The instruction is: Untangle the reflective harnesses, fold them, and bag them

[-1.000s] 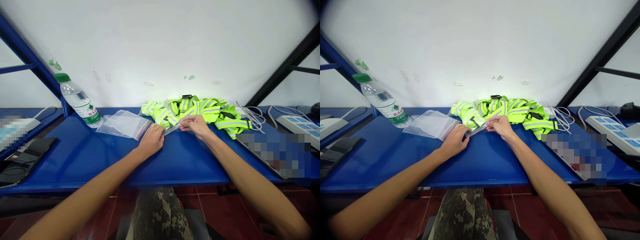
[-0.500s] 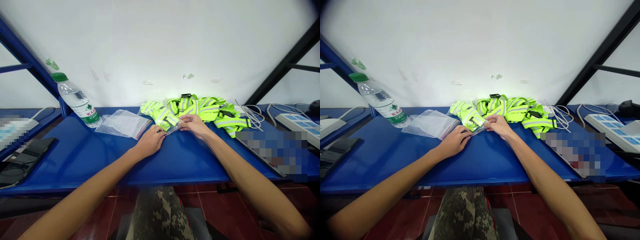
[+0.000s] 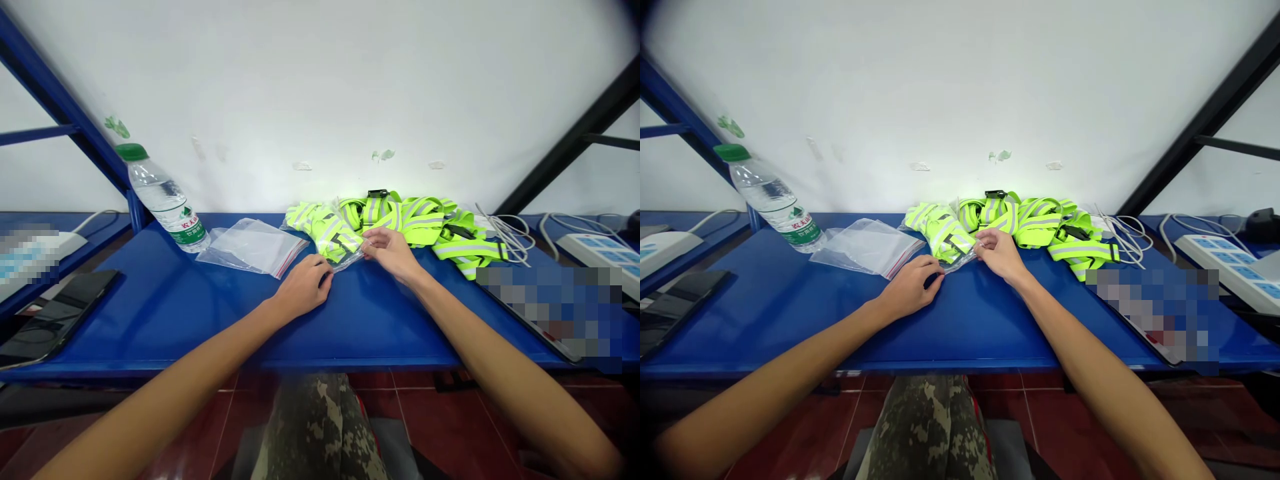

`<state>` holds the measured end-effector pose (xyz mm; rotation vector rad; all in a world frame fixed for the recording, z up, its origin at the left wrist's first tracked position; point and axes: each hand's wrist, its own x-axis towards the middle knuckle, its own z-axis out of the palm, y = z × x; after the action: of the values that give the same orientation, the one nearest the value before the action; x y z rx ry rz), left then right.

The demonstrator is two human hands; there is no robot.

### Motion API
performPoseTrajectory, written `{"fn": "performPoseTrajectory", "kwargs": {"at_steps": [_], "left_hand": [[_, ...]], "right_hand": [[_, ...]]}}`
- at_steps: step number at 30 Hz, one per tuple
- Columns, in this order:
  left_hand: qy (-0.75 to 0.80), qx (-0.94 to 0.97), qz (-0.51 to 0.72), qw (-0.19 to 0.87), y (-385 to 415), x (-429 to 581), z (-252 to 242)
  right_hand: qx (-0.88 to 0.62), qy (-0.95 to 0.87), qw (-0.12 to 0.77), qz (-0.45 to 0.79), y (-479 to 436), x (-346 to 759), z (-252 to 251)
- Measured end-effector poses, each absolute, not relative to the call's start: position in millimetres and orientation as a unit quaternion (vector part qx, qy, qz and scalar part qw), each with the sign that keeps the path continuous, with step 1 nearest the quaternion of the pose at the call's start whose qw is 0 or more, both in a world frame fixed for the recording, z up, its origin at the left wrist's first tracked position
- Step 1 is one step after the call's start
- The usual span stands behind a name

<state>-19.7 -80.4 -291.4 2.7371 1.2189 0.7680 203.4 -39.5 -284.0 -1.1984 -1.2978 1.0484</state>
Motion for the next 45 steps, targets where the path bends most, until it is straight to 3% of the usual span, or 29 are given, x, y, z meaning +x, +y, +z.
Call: {"fn": "performPoseTrajectory", "kwargs": {"at_steps": [6,10,13,16,19,22,24,45], "left_hand": [[0.42,0.881,0.219,-0.003,-80.0,-20.5,-289.6],[0.393,0.903,0.17,-0.033,-79.3,-21.9,-285.2],[0.372,0.916,0.135,-0.065,-79.9,-22.7,-282.1],[0.354,0.925,0.111,-0.086,-80.4,-23.2,-279.7],[0.341,0.931,0.086,-0.101,-80.6,-23.6,-279.2],[0.354,0.926,0.094,-0.096,-81.1,-23.9,-281.4],[0.365,0.921,0.109,-0.085,-81.5,-24.1,-283.4],[0.355,0.923,0.115,-0.092,-80.7,-25.2,-284.8]], "right_hand": [[-0.523,-0.53,0.512,0.428,-36.0,204.3,-288.9],[-0.538,-0.579,0.497,0.358,-35.5,205.5,-291.3],[-0.548,-0.643,0.489,0.216,-41.6,203.8,-289.1],[-0.519,-0.713,0.472,-0.007,-56.0,197.3,-282.5],[-0.414,-0.818,0.38,-0.12,-72.7,187.2,-279.4],[-0.337,-0.9,0.258,-0.099,-82.2,179.0,-285.6],[-0.345,-0.907,0.228,-0.075,-83.2,176.4,-291.9],[-0.408,-0.891,0.152,-0.126,-80.6,191.1,-295.0]]}}
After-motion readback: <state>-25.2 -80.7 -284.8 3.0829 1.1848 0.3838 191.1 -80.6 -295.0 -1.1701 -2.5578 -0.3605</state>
